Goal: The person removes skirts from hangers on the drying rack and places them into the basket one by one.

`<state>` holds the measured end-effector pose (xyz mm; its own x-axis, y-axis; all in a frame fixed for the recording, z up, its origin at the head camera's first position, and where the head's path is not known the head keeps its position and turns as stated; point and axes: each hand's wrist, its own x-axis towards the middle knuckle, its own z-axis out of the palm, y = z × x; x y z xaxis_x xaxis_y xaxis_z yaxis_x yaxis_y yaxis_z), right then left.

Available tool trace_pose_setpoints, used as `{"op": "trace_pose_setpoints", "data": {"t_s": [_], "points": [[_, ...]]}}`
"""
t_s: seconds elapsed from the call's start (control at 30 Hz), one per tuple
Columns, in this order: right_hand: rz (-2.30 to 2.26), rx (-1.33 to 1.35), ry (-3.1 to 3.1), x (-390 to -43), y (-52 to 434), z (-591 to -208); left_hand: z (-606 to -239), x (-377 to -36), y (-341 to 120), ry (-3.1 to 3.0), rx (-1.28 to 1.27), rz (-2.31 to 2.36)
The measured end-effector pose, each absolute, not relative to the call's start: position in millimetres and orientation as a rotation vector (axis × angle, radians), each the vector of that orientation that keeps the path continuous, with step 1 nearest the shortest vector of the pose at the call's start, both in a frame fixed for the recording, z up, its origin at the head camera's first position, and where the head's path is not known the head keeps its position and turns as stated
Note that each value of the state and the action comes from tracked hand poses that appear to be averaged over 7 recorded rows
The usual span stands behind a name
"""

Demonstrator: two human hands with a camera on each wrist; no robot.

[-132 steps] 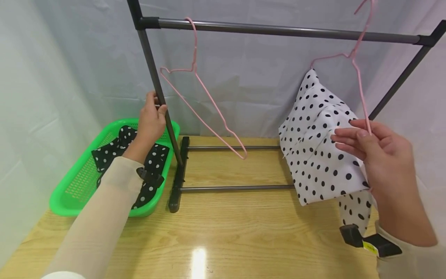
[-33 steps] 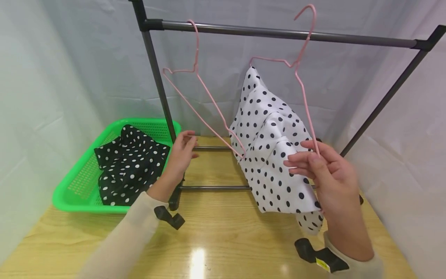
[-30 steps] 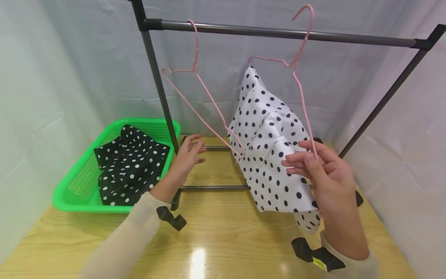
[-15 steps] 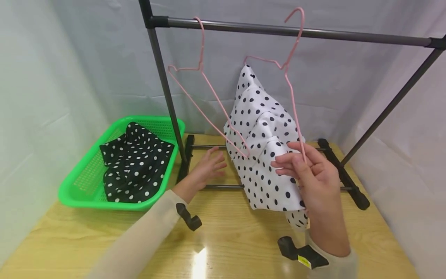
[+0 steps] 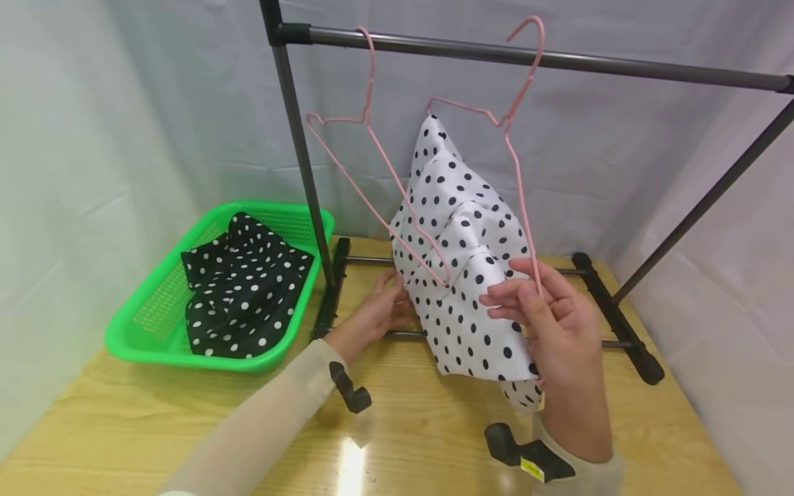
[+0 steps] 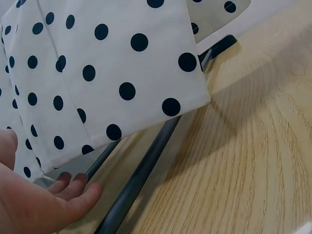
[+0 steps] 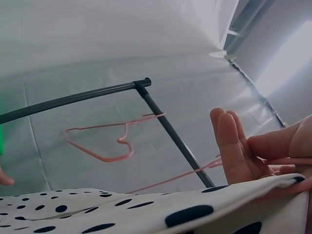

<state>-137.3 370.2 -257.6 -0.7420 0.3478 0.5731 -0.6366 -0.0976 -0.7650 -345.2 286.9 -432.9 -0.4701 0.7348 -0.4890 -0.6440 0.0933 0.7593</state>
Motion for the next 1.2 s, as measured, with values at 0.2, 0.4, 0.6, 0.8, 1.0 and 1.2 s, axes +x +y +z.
{"op": "trace_pose_setpoints", "data": {"t_s": [0.2,0.4,0.6,0.8,1.0,1.2], "points": [[1.891,0.279,-1.519,-137.2,368.6,-258.5,-435.3,-343.8,287.5,1.263,0.093,1.631],[1.898,0.284,-1.522,-134.9,369.6,-259.9,-436.7,-343.7,287.6,1.251,0.064,1.66],[1.901,0.275,-1.505,-134.5,370.8,-260.9,-437.5,-346.2,284.0,1.322,0.105,1.675],[1.901,0.25,-1.475,-137.3,369.5,-263.1,-435.1,-351.0,278.5,1.357,0.204,1.723],[1.906,0.238,-1.462,-138.0,369.5,-264.1,-433.0,-354.1,272.7,1.465,0.358,1.712],[1.917,0.204,-1.449,-138.5,369.9,-264.6,-425.8,-355.8,268.6,1.61,0.487,1.672]]}}
